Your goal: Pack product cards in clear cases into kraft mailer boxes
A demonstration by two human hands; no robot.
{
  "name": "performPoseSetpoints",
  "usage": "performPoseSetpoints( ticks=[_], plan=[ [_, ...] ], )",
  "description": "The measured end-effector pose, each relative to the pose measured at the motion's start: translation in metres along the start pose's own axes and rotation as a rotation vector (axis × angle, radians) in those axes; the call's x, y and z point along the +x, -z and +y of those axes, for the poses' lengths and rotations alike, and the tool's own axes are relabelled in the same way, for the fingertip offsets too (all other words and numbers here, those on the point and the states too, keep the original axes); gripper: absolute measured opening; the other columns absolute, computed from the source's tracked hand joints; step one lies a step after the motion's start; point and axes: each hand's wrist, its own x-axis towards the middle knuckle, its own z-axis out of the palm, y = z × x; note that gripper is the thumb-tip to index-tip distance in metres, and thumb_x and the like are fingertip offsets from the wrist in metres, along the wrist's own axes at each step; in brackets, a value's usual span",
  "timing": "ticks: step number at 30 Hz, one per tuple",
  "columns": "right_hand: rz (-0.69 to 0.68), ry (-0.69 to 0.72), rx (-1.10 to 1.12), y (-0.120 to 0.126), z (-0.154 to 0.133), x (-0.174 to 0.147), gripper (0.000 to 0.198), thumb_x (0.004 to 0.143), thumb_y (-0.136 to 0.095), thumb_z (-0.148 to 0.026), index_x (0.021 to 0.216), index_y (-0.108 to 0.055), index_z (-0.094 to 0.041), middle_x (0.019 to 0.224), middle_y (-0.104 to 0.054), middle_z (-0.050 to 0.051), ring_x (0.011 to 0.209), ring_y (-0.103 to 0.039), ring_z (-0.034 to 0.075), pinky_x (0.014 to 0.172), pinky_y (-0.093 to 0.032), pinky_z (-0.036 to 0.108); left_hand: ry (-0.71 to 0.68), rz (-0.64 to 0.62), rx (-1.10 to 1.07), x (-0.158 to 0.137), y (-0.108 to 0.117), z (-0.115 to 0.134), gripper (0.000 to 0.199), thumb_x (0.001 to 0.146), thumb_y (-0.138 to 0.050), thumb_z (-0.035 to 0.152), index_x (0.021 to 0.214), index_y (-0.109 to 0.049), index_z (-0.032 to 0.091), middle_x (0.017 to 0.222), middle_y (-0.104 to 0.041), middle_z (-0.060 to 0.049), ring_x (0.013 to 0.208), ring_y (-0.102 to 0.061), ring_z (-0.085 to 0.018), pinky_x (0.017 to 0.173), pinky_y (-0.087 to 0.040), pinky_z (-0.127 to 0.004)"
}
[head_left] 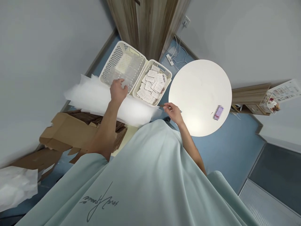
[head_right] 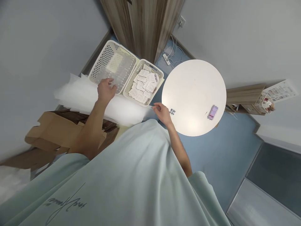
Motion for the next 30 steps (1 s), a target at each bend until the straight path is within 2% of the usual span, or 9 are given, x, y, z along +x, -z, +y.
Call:
performPoseSetpoints(
  ticks=[4, 8, 11, 14, 18, 21, 25, 28, 30],
  plan=[
    [0.015, -0.009, -0.006, -0.011, -0.009, -0.007, 0.040, 0.099, -0.069, -0.054, 0.127, -0.077, -0.026, 0.118, -0.084, 0.008, 0.100, -0.080, 0.026, 0.094, -0.064, 0.043, -0.110, -0.037, 0.040, 0.036, 0.004, -0.004, 0.060, 0.091, -0.074, 0.044, 0.145, -0.070, 0.018, 0.153, -0.064, -0.024, 0.156, -0.052, -0.045, 0.140, -0.030, -0.062],
    [0.049, -0.027, -0.027, -0.016, -0.011, -0.013, 0.039, 0.100, -0.069, -0.054, 0.126, -0.078, -0.026, 0.120, -0.084, 0.007, 0.095, -0.080, 0.024, 0.091, -0.064, 0.041, -0.192, -0.145, 0.158, 0.073, 0.008, 0.002, 0.054, 0.095, -0.069, 0.045, 0.141, -0.073, 0.017, 0.155, -0.066, -0.022, 0.159, -0.046, -0.045, 0.138, -0.027, -0.063],
    [0.066, -0.050, -0.034, -0.019, -0.009, -0.016, 0.037, 0.101, -0.067, -0.052, 0.125, -0.079, -0.026, 0.121, -0.084, 0.008, 0.093, -0.079, 0.024, 0.088, -0.063, 0.041, -0.232, -0.245, 0.343, 0.097, 0.009, 0.005, 0.043, 0.096, -0.067, 0.032, 0.131, -0.074, 0.009, 0.147, -0.071, -0.023, 0.154, -0.048, -0.039, 0.136, -0.027, -0.061],
    [0.078, -0.069, -0.030, -0.020, -0.008, -0.018, 0.036, 0.100, -0.067, -0.052, 0.123, -0.078, -0.025, 0.121, -0.084, 0.008, 0.093, -0.079, 0.023, 0.088, -0.063, 0.040, -0.226, -0.331, 0.521, 0.112, 0.009, 0.006, 0.025, 0.093, -0.066, 0.013, 0.116, -0.075, 0.007, 0.126, -0.077, -0.018, 0.142, -0.054, -0.031, 0.133, -0.027, -0.055],
    [0.089, -0.064, -0.012, -0.019, -0.008, -0.022, 0.038, 0.100, -0.067, -0.054, 0.121, -0.078, -0.025, 0.119, -0.085, 0.008, 0.092, -0.078, 0.023, 0.088, -0.063, 0.039, -0.237, -0.353, 0.640, 0.113, 0.010, 0.005, 0.013, 0.091, -0.063, 0.003, 0.089, -0.068, 0.015, 0.098, -0.073, -0.009, 0.129, -0.060, -0.026, 0.129, -0.027, -0.052],
    [0.093, -0.063, 0.002, -0.018, -0.006, -0.025, 0.038, 0.099, -0.068, -0.055, 0.121, -0.078, -0.025, 0.119, -0.085, 0.007, 0.091, -0.078, 0.023, 0.090, -0.063, 0.040, -0.264, -0.320, 0.557, 0.109, 0.013, 0.005, 0.031, 0.094, -0.065, 0.009, 0.071, -0.049, 0.021, 0.080, -0.060, -0.004, 0.127, -0.061, -0.024, 0.131, -0.025, -0.053],
    [0.084, -0.064, 0.011, -0.017, -0.005, -0.027, 0.037, 0.099, -0.067, -0.053, 0.121, -0.078, -0.025, 0.120, -0.085, 0.007, 0.094, -0.078, 0.023, 0.092, -0.064, 0.041, -0.300, -0.284, 0.426, 0.100, 0.023, 0.010, 0.047, 0.096, -0.069, 0.015, 0.067, -0.032, 0.021, 0.067, -0.041, 0.000, 0.128, -0.061, -0.023, 0.134, -0.020, -0.056],
    [0.067, -0.049, 0.019, -0.018, -0.004, -0.027, 0.035, 0.099, -0.068, -0.051, 0.121, -0.078, -0.026, 0.120, -0.085, 0.007, 0.096, -0.079, 0.023, 0.093, -0.065, 0.041, -0.292, -0.240, 0.400, 0.092, 0.030, 0.022, 0.042, 0.092, -0.070, 0.007, 0.067, -0.038, 0.022, 0.070, -0.051, 0.000, 0.130, -0.062, -0.023, 0.136, -0.020, -0.057],
    [0.059, -0.030, 0.023, -0.019, -0.004, -0.027, 0.035, 0.099, -0.069, -0.050, 0.121, -0.079, -0.025, 0.119, -0.085, 0.007, 0.095, -0.079, 0.024, 0.094, -0.065, 0.042, -0.292, -0.207, 0.416, 0.084, 0.034, 0.035, 0.027, 0.090, -0.065, 0.000, 0.076, -0.055, 0.020, 0.085, -0.067, -0.002, 0.132, -0.063, -0.024, 0.137, -0.024, -0.055]
  ],
)
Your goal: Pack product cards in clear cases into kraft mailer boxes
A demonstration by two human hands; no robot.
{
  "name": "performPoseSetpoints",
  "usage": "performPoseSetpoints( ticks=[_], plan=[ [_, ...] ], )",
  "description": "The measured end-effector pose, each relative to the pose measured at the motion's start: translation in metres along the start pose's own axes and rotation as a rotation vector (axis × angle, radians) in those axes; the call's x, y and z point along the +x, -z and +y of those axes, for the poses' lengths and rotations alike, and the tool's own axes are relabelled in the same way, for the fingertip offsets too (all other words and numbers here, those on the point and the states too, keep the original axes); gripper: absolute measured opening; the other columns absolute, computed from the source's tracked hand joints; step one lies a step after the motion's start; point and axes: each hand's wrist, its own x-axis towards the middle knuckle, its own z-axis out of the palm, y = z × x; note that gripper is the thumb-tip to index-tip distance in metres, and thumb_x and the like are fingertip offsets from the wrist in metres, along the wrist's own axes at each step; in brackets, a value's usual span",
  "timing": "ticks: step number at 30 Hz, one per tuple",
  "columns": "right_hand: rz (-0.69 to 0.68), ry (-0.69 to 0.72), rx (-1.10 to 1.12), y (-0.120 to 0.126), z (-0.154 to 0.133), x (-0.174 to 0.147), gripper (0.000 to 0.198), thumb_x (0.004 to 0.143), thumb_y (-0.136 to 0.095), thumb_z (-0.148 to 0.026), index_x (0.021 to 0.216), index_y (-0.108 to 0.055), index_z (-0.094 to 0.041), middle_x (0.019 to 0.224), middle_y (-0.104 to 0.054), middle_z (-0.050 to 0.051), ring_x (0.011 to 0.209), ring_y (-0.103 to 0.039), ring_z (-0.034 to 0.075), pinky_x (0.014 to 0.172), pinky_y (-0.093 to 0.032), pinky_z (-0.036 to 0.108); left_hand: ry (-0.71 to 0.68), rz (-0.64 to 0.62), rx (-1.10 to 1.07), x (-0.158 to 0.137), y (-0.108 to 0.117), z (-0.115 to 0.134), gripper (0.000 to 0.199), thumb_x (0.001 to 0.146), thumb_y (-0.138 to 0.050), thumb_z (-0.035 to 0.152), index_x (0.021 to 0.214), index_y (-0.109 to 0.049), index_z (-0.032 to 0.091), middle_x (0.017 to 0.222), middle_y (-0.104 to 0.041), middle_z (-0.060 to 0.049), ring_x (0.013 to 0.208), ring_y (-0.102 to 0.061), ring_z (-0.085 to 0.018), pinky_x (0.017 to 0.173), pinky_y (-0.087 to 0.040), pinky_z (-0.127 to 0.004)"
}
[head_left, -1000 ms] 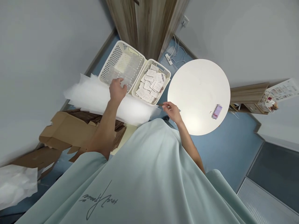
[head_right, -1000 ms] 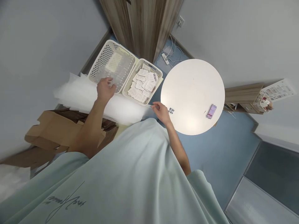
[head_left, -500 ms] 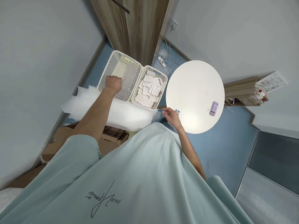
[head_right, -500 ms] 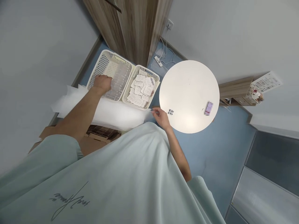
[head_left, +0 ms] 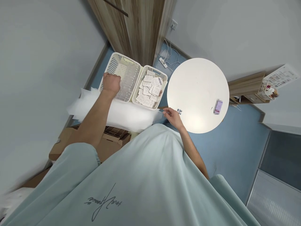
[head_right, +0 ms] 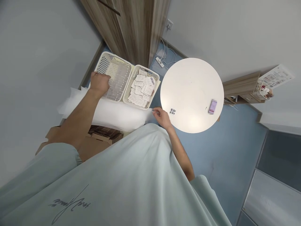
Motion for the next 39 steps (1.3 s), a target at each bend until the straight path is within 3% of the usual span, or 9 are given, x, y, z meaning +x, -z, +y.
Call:
performPoseSetpoints(
  ticks=[2, 5, 9, 16, 22, 25, 29, 34, 39],
  plan=[
    [-0.006, 0.018, 0.003, 0.001, 0.000, 0.001, 0.035, 0.099, -0.069, -0.051, 0.122, -0.079, -0.025, 0.118, -0.085, 0.007, 0.094, -0.079, 0.024, 0.095, -0.065, 0.043, 0.003, 0.036, -0.017, -0.006, 0.005, 0.017, 0.019, 0.092, -0.063, 0.001, 0.098, -0.073, 0.017, 0.106, -0.079, -0.004, 0.134, -0.064, -0.028, 0.135, -0.033, -0.055],
    [-0.018, 0.054, 0.017, 0.006, 0.000, 0.003, 0.037, 0.101, -0.067, -0.051, 0.124, -0.079, -0.025, 0.118, -0.084, 0.007, 0.095, -0.079, 0.024, 0.096, -0.066, 0.044, 0.009, 0.075, -0.239, -0.018, 0.006, 0.055, 0.031, 0.096, -0.070, 0.015, 0.126, -0.079, 0.016, 0.125, -0.083, -0.008, 0.132, -0.071, -0.034, 0.128, -0.048, -0.055],
    [-0.011, 0.106, 0.067, 0.021, -0.002, 0.005, 0.038, 0.102, -0.068, -0.053, 0.126, -0.078, -0.025, 0.117, -0.084, 0.007, 0.099, -0.080, 0.025, 0.097, -0.066, 0.045, -0.060, 0.000, -0.675, -0.049, -0.006, 0.121, 0.041, 0.089, -0.090, 0.033, 0.127, -0.081, 0.018, 0.130, -0.085, -0.012, 0.132, -0.075, -0.035, 0.119, -0.061, -0.053],
    [0.103, 0.125, 0.224, 0.069, 0.012, -0.004, 0.058, 0.100, -0.075, -0.065, 0.145, -0.068, -0.030, 0.134, -0.081, 0.008, 0.104, -0.080, 0.024, 0.096, -0.068, 0.040, -0.045, -0.236, -1.004, -0.120, -0.049, 0.223, 0.072, 0.071, -0.104, 0.058, 0.127, -0.083, 0.017, 0.134, -0.085, -0.018, 0.136, -0.077, -0.044, 0.116, -0.064, -0.060],
    [0.136, 0.097, 0.313, 0.116, 0.061, -0.018, 0.062, 0.099, -0.073, -0.077, 0.138, -0.070, -0.029, 0.127, -0.081, 0.008, 0.104, -0.080, 0.024, 0.102, -0.068, 0.043, 0.007, -0.372, -1.026, -0.154, -0.093, 0.290, 0.078, 0.067, -0.107, 0.064, 0.128, -0.086, 0.020, 0.136, -0.084, -0.020, 0.133, -0.078, -0.046, 0.119, -0.061, -0.062],
    [0.152, 0.054, 0.346, 0.139, 0.089, -0.026, 0.070, 0.098, -0.071, -0.081, 0.146, -0.065, -0.030, 0.124, -0.080, 0.008, 0.108, -0.080, 0.026, 0.105, -0.067, 0.045, 0.025, -0.389, -1.000, -0.163, -0.121, 0.319, 0.078, 0.067, -0.106, 0.065, 0.127, -0.085, 0.021, 0.137, -0.084, -0.019, 0.137, -0.076, -0.045, 0.120, -0.061, -0.061],
    [0.240, 0.042, 0.305, 0.166, 0.111, -0.042, 0.075, 0.097, -0.079, -0.074, 0.155, -0.057, -0.031, 0.147, -0.072, 0.013, 0.138, -0.072, 0.032, 0.116, -0.063, 0.051, 0.066, -0.333, -0.995, -0.175, -0.165, 0.352, 0.073, 0.069, -0.104, 0.061, 0.125, -0.083, 0.019, 0.135, -0.085, -0.020, 0.140, -0.075, -0.045, 0.120, -0.062, -0.060],
    [0.196, 0.009, 0.282, 0.179, 0.125, -0.054, 0.093, 0.087, -0.094, -0.066, 0.162, -0.050, -0.033, 0.171, -0.054, 0.016, 0.165, -0.047, 0.039, 0.133, -0.049, 0.063, 0.097, -0.273, -0.948, -0.191, -0.206, 0.385, 0.059, 0.080, -0.097, 0.052, 0.126, -0.081, 0.020, 0.136, -0.085, -0.017, 0.138, -0.077, -0.040, 0.121, -0.062, -0.057],
    [0.179, 0.008, 0.316, 0.185, 0.150, -0.047, 0.093, 0.087, -0.093, -0.068, 0.161, -0.050, -0.034, 0.171, -0.056, 0.015, 0.162, -0.053, 0.039, 0.132, -0.051, 0.064, 0.088, -0.268, -0.859, -0.197, -0.223, 0.401, 0.059, 0.084, -0.094, 0.052, 0.132, -0.079, 0.022, 0.141, -0.082, -0.015, 0.139, -0.076, -0.038, 0.124, -0.059, -0.056]
  ],
)
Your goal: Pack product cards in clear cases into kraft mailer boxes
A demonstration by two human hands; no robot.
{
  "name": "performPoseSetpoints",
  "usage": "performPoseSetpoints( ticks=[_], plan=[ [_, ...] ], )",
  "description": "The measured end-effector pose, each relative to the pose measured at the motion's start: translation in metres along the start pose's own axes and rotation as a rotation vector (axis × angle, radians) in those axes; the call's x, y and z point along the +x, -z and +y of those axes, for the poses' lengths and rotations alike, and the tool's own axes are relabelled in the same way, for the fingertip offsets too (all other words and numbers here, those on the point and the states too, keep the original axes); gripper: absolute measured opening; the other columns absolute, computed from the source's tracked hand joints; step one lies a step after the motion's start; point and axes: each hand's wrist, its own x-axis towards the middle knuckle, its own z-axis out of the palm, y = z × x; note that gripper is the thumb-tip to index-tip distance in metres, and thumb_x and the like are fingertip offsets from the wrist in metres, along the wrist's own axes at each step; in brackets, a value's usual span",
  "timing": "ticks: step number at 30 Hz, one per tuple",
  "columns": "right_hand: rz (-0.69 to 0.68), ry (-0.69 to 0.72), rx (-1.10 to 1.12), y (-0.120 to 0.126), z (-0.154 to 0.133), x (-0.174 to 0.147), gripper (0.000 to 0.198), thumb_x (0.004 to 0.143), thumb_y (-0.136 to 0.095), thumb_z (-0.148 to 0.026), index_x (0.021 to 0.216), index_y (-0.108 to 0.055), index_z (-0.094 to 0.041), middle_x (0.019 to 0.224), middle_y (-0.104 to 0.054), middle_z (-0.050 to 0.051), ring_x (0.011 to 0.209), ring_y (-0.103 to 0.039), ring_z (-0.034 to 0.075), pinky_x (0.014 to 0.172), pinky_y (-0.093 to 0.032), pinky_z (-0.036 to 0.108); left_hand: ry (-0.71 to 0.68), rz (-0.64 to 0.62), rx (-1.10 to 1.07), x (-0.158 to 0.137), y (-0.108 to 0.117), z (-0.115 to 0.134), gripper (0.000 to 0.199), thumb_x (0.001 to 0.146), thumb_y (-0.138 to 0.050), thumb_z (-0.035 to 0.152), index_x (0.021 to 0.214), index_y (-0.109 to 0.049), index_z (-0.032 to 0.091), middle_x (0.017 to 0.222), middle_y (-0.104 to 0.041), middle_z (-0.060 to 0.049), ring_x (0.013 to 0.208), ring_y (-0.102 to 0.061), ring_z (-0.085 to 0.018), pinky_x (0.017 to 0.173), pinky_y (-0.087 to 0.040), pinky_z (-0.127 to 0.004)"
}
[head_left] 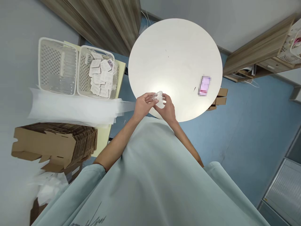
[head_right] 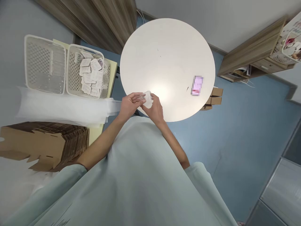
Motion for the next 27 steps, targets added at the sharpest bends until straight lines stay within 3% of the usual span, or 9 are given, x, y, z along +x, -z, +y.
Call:
performPoseSetpoints(
  ticks=[5, 11, 19, 27],
  plan=[
    [-0.149, -0.042, 0.183, 0.020, 0.014, 0.010, 0.090, 0.078, -0.100, -0.068, 0.149, -0.059, -0.032, 0.160, -0.067, 0.013, 0.147, -0.069, 0.035, 0.124, -0.062, 0.057, 0.052, -0.140, 0.002, 0.003, 0.012, -0.003, 0.090, 0.076, -0.102, 0.056, 0.155, -0.069, 0.028, 0.164, -0.068, -0.016, 0.155, -0.063, -0.044, 0.127, -0.057, -0.057],
    [-0.342, -0.124, 0.367, 0.033, 0.012, 0.003, 0.086, 0.070, -0.106, -0.063, 0.139, -0.065, -0.031, 0.156, -0.071, 0.011, 0.136, -0.076, 0.034, 0.116, -0.068, 0.056, 0.120, -0.229, -0.032, 0.002, 0.029, -0.005, 0.103, 0.071, -0.106, 0.058, 0.162, -0.066, 0.028, 0.161, -0.070, -0.020, 0.148, -0.069, -0.046, 0.125, -0.058, -0.063],
    [-0.384, -0.157, 0.376, 0.023, 0.013, -0.003, 0.086, 0.070, -0.107, -0.057, 0.141, -0.066, -0.031, 0.152, -0.072, 0.010, 0.134, -0.077, 0.035, 0.111, -0.071, 0.057, 0.142, -0.307, 0.015, -0.001, 0.042, -0.007, 0.101, 0.069, -0.106, 0.066, 0.155, -0.074, 0.025, 0.171, -0.062, -0.020, 0.148, -0.068, -0.050, 0.122, -0.061, -0.061],
    [-0.408, -0.195, 0.401, 0.021, 0.007, -0.009, 0.089, 0.065, -0.111, -0.053, 0.141, -0.069, -0.033, 0.153, -0.072, 0.009, 0.135, -0.076, 0.036, 0.114, -0.070, 0.057, 0.086, -0.383, 0.032, -0.013, 0.053, -0.016, 0.110, 0.080, -0.096, 0.078, 0.170, -0.061, 0.023, 0.180, -0.051, -0.022, 0.159, -0.058, -0.052, 0.128, -0.055, -0.063]
  ],
)
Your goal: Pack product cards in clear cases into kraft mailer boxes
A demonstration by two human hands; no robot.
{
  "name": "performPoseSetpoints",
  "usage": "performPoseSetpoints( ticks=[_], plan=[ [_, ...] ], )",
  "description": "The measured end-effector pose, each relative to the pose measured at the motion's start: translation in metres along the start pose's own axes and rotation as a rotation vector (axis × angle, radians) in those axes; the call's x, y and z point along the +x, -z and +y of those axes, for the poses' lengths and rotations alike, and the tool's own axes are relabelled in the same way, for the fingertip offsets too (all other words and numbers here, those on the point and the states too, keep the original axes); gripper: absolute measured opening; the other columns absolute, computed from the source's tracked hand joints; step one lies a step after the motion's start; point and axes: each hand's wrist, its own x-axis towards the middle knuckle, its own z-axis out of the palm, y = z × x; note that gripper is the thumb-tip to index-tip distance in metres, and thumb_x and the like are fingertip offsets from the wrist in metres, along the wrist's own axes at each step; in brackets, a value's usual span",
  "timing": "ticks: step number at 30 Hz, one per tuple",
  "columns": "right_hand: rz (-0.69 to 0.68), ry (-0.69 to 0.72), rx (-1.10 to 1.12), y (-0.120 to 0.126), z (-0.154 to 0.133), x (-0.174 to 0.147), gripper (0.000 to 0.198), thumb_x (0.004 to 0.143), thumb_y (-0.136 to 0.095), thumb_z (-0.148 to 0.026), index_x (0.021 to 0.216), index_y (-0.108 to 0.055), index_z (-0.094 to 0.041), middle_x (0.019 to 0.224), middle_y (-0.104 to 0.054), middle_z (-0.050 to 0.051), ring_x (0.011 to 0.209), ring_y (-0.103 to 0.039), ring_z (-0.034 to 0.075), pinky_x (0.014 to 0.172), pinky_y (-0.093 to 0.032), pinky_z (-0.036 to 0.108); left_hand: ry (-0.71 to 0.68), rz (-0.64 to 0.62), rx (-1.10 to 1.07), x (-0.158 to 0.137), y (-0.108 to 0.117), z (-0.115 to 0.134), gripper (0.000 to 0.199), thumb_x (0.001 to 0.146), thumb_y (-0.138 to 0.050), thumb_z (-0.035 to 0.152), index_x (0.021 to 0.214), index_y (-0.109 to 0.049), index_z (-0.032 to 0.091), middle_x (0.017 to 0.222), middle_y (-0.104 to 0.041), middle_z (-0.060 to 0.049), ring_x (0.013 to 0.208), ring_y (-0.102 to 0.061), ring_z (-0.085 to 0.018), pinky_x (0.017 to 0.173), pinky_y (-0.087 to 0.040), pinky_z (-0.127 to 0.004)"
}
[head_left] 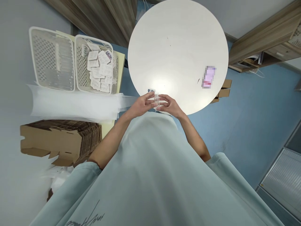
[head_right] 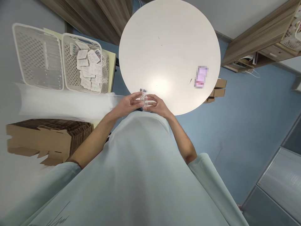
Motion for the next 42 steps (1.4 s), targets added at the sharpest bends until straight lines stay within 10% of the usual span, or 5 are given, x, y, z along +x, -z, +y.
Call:
performPoseSetpoints(
  ticks=[17, 22, 42],
  plan=[
    [0.166, 0.102, -0.066, -0.031, -0.002, 0.016, 0.069, 0.077, -0.094, -0.079, 0.119, -0.070, -0.029, 0.151, -0.074, 0.008, 0.124, -0.077, 0.028, 0.109, -0.069, 0.049, -0.015, 0.049, -0.318, -0.023, 0.033, -0.012, 0.106, 0.080, -0.104, 0.057, 0.171, -0.057, 0.029, 0.172, -0.061, -0.021, 0.151, -0.067, -0.045, 0.128, -0.054, -0.064],
    [0.296, 0.120, -0.082, -0.032, 0.011, 0.033, 0.068, 0.084, -0.084, -0.087, 0.112, -0.072, -0.027, 0.122, -0.079, 0.007, 0.102, -0.082, 0.023, 0.101, -0.071, 0.043, -0.039, -0.005, -0.290, -0.029, 0.042, -0.017, 0.110, 0.078, -0.104, 0.049, 0.174, -0.053, 0.033, 0.175, -0.058, -0.020, 0.157, -0.061, -0.046, 0.129, -0.050, -0.069],
    [0.162, 0.098, -0.285, -0.016, 0.002, 0.081, 0.064, 0.093, -0.078, -0.087, 0.112, -0.075, -0.026, 0.108, -0.082, 0.005, 0.093, -0.080, 0.020, 0.085, -0.070, 0.033, 0.013, 0.267, -0.238, -0.027, 0.050, -0.042, 0.071, 0.086, -0.096, 0.046, 0.149, -0.074, 0.021, 0.153, -0.076, -0.018, 0.127, -0.081, -0.034, 0.110, -0.069, -0.052]
  ],
)
